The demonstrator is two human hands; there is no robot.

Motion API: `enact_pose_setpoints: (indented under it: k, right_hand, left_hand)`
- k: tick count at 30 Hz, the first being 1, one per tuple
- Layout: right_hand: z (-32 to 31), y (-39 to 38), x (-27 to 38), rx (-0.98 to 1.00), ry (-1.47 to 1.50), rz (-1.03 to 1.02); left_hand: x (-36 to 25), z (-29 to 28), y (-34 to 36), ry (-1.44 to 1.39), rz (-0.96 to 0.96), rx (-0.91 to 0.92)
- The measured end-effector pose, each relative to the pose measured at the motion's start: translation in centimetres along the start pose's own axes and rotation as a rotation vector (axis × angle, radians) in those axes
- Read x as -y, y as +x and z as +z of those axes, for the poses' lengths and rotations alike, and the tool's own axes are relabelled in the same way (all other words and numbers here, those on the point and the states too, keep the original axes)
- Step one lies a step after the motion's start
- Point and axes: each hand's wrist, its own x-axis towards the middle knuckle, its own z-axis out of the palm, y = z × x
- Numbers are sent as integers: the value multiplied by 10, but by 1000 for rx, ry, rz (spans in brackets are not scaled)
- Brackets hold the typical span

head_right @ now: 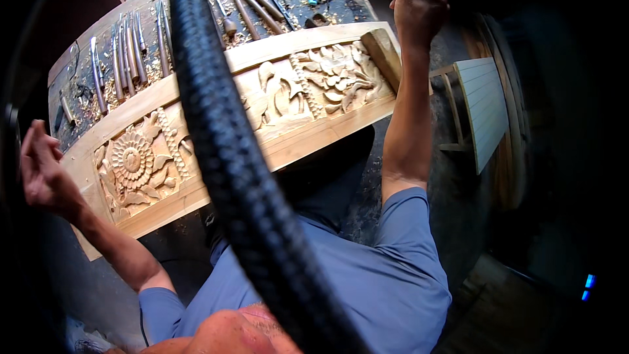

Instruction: The person carves intricate floral and leaf patterns into a wooden panel using various chisels and gouges, switching tools to refine different sections of the relief.

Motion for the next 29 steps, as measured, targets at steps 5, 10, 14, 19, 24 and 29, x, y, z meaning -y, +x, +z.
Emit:
enact_pose_setpoints:
  k: [5, 10, 14, 19, 24, 29]
  right_hand:
    - [28, -3, -46, 65, 96, 279]
    - [67, -3, -73, 107, -113, 321]
    - [84, -13, -87, 100, -219, 290]
    - [89, -9, -107, 113, -411, 199]
    - [82, -28, 31, 11, -115, -82]
    - [101, -78, 171, 154, 190, -135]
  left_hand:
    - [-5, 38, 10, -150, 122, 221]
    - [-12, 72, -61, -336, 81, 688]
    - [0, 75, -83, -269, 26, 765]
    - [-4, 86, -95, -328, -45, 775]
    - [-12, 90, -96, -399, 17, 752]
    - [-10, 99, -107, -583, 45, 762]
